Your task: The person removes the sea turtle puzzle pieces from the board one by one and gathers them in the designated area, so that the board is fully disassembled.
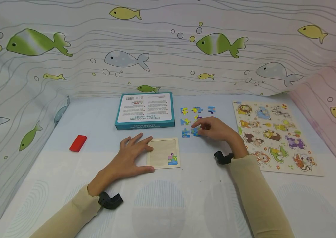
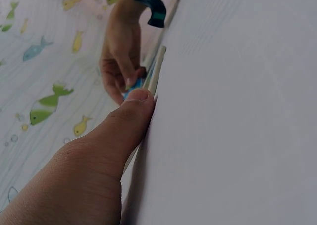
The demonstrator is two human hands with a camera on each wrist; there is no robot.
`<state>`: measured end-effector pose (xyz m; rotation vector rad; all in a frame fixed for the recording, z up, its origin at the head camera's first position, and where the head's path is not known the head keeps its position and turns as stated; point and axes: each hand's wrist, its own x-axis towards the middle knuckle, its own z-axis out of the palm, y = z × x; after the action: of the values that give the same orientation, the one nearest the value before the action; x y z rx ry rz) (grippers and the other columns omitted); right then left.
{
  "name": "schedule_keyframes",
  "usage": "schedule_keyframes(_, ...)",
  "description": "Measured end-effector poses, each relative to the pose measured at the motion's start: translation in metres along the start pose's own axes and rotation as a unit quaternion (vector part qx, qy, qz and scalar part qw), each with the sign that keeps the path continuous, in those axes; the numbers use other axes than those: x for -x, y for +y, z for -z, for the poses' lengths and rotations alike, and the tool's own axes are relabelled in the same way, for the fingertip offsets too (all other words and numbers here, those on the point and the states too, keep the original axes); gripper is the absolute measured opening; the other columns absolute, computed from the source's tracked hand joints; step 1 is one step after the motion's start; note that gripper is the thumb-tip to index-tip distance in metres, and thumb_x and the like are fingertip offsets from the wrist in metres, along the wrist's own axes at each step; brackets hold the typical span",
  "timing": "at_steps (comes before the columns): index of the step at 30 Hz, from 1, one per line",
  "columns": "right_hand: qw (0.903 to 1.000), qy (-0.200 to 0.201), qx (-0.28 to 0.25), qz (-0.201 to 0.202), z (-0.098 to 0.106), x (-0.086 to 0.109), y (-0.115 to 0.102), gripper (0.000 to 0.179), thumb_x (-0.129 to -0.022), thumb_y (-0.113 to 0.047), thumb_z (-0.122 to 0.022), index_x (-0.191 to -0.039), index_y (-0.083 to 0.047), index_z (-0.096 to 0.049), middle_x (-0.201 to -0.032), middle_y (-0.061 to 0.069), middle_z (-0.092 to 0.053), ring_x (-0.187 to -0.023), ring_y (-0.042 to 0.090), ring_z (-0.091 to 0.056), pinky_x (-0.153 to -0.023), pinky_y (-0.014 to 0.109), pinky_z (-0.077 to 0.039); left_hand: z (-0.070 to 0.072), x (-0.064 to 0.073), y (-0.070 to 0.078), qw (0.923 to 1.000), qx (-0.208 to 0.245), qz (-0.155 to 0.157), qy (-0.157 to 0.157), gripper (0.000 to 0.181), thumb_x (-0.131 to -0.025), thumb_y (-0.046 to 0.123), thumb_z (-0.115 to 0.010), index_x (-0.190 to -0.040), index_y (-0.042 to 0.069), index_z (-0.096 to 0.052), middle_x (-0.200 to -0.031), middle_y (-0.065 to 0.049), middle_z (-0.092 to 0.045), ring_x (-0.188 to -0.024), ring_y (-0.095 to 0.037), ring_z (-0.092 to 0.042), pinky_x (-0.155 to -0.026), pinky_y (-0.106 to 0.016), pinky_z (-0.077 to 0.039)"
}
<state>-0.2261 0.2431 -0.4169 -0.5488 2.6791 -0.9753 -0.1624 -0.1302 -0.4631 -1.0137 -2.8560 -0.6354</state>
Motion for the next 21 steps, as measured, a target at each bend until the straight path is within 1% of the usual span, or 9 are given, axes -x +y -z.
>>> schedule_keyframes(3,1.0,0.002,-0.004,-0.006,0.001,0.0007,0.0018,0.027,-0.099,-0.008,-0.063,-0.123,-0.014,-0.072,-0.096,0.006,-0.068,-0.08,0.018,-0.051,-0.071,0.029,-0.043,-0.0004,0.0002,0.0001,1.0,0.001,0.003,-0.001,0.066,-0.079,0.067,-0.074,-0.129,0.026,-0.065,-0.164,0.002,-0.039,-0.157,-0.033,-0.022,-0.12,-0.064,-0.012)
schedule_keyframes(7,0.9999,0.004,0.002,-0.01,0.0013,0.0008,0.0025,0.027,-0.099,-0.008,-0.063,-0.123,-0.014,-0.072,-0.09,0.006,-0.066,-0.075,0.017,-0.049,-0.067,0.028,-0.041,-0.0006,0.0003,0.0007,1.0,0.002,0.006,-0.001,0.066,-0.078,0.067,-0.074,-0.129,0.026,-0.065,-0.164,0.002,-0.039,-0.157,-0.032,-0.022,-0.12,-0.064,-0.012)
schedule_keyframes(10,0.9998,0.008,0.012,-0.012,0.0007,0.0008,0.0019,0.026,-0.099,-0.009,-0.063,-0.123,-0.014,-0.072,-0.087,0.005,-0.063,-0.074,0.018,-0.047,-0.065,0.028,-0.039,-0.0005,0.0003,0.001,1.0,0.001,0.004,0.001,0.066,-0.078,0.067,-0.074,-0.129,0.026,-0.065,-0.164,0.002,-0.039,-0.157,-0.032,-0.023,-0.12,-0.064,-0.013)
schedule_keyframes(17,0.999,0.023,0.037,0.004,-0.0022,0.0001,0.0028,0.026,-0.096,-0.008,-0.068,-0.121,-0.014,-0.072,-0.097,0.006,-0.062,-0.079,0.018,-0.051,-0.072,0.031,-0.043,0.0003,0.0,0.0007,1.0,0.0,0.003,-0.003,0.065,-0.079,0.067,-0.073,-0.129,0.026,-0.065,-0.164,0.002,-0.039,-0.157,-0.032,-0.023,-0.12,-0.063,-0.013)
schedule_keyframes(21,0.9984,0.032,0.046,0.012,-0.0029,0.0002,0.0042,0.027,-0.095,-0.006,-0.069,-0.12,-0.014,-0.073,-0.1,0.006,-0.061,-0.081,0.019,-0.05,-0.074,0.033,-0.043,0.0002,-0.0001,0.0005,1.0,0.0,0.005,-0.005,0.065,-0.079,0.067,-0.073,-0.129,0.026,-0.065,-0.164,0.002,-0.039,-0.157,-0.032,-0.022,-0.12,-0.063,-0.012)
